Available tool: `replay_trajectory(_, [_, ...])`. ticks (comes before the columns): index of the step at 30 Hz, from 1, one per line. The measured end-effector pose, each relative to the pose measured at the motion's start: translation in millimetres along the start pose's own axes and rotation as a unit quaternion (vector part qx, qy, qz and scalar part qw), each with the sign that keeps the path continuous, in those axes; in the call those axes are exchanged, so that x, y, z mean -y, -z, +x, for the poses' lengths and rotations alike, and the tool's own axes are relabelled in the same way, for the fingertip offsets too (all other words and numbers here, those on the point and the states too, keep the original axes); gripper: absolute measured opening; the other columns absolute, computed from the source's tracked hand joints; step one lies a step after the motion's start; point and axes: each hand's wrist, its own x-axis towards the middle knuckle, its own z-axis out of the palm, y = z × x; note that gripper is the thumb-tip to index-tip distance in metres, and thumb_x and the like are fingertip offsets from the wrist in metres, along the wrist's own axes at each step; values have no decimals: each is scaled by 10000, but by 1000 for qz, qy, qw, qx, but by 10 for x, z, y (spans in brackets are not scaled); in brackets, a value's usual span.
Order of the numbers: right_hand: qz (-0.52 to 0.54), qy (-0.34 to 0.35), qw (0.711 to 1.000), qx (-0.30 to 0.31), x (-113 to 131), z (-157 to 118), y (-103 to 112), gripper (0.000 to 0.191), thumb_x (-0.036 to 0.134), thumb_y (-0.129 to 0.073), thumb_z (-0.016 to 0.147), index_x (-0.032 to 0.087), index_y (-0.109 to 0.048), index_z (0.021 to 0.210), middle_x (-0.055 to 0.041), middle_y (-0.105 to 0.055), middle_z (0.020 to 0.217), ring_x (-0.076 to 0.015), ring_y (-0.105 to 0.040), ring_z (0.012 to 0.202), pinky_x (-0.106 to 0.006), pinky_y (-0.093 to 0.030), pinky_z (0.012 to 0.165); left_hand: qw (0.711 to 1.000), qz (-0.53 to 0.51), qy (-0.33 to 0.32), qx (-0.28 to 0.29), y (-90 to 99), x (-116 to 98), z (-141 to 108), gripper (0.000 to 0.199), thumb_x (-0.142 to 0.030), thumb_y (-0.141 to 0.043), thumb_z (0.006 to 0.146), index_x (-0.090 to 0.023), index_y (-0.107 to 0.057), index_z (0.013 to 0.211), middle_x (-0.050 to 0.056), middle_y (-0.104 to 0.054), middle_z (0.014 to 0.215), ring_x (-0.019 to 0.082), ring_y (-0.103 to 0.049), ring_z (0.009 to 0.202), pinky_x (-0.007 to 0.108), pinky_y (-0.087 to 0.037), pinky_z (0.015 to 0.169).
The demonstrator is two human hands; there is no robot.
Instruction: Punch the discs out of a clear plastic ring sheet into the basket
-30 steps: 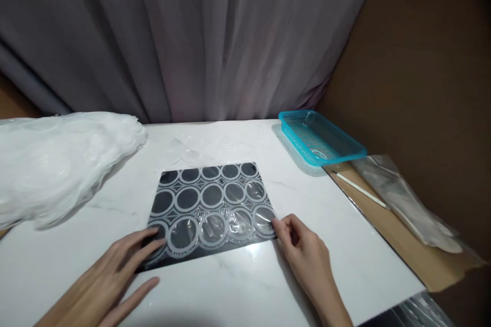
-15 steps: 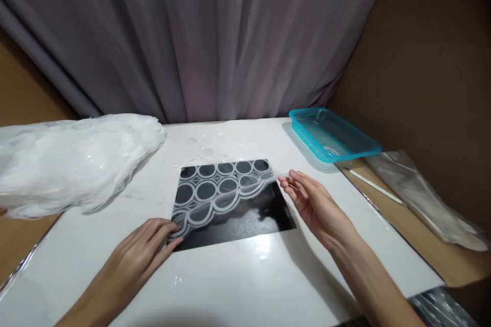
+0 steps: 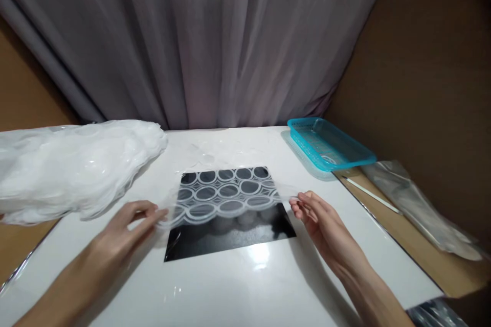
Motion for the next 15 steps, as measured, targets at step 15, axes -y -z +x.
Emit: replay_trajectory(15, [-570, 238, 786, -24, -540, -200, 450, 334, 519, -523, 1060, 240, -638, 917, -86, -607, 1061, -306, -483, 991, -457, -411, 897, 993, -62, 61, 86, -351, -256, -553, 434, -237, -431, 1074, -323, -543, 1485, 44, -602, 1378, 161, -691, 1214, 237, -541, 1077])
